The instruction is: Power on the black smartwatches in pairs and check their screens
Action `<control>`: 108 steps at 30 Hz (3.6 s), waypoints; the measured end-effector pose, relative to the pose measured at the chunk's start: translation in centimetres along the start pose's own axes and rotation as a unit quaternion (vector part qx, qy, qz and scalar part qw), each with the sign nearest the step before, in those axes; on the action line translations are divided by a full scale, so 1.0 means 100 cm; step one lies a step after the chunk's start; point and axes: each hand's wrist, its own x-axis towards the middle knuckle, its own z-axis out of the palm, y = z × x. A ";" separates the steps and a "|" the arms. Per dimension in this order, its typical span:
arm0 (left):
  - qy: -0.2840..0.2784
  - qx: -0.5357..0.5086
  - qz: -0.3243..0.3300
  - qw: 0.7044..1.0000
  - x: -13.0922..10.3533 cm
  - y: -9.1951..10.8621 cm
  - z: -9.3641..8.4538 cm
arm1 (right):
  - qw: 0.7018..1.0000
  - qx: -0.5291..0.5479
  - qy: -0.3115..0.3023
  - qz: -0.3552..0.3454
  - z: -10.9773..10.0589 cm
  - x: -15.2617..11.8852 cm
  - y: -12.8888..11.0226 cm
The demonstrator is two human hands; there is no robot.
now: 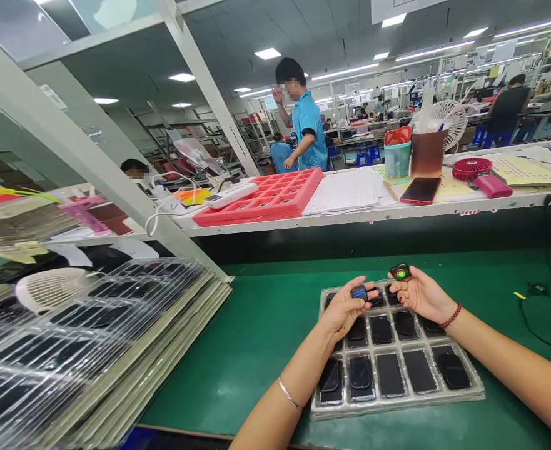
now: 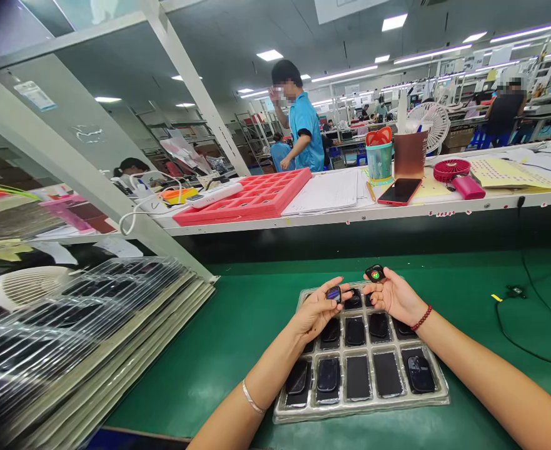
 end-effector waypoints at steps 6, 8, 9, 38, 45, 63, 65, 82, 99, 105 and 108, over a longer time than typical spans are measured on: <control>-0.005 0.004 0.001 1.000 -0.001 0.000 0.003 | 0.999 -0.023 0.022 -0.002 0.003 -0.001 0.000; 0.001 0.007 0.006 1.000 -0.001 -0.001 0.004 | 1.000 -0.024 0.018 -0.004 0.003 -0.001 0.000; 0.004 0.013 0.008 1.000 -0.001 -0.001 0.004 | 1.000 -0.023 0.015 -0.005 0.003 -0.001 0.000; -0.018 0.066 0.014 0.998 0.002 -0.005 0.000 | 0.984 -0.161 0.030 -0.068 0.013 -0.004 0.009; -0.036 0.176 0.038 0.983 0.000 -0.009 0.003 | 0.946 -0.292 0.038 -0.137 0.017 -0.001 0.019; -0.004 0.312 0.087 0.946 0.001 -0.012 0.002 | 0.903 -0.408 0.030 -0.128 0.017 -0.002 0.022; -0.010 0.309 0.091 0.947 0.001 -0.012 0.003 | 0.903 -0.408 0.026 -0.130 0.018 -0.002 0.022; -0.028 0.295 0.094 0.951 -0.001 -0.014 0.007 | 0.898 -0.421 0.025 -0.125 0.022 -0.005 0.020; -0.035 0.319 0.110 0.941 0.002 -0.017 0.001 | 0.890 -0.437 0.029 -0.123 0.022 -0.005 0.020; -0.036 0.317 0.104 0.942 0.002 -0.017 0.002 | 0.889 -0.441 0.032 -0.119 0.019 -0.004 0.021; -0.033 0.326 0.107 0.939 0.002 -0.017 0.002 | 0.889 -0.443 0.023 -0.118 0.021 -0.005 0.020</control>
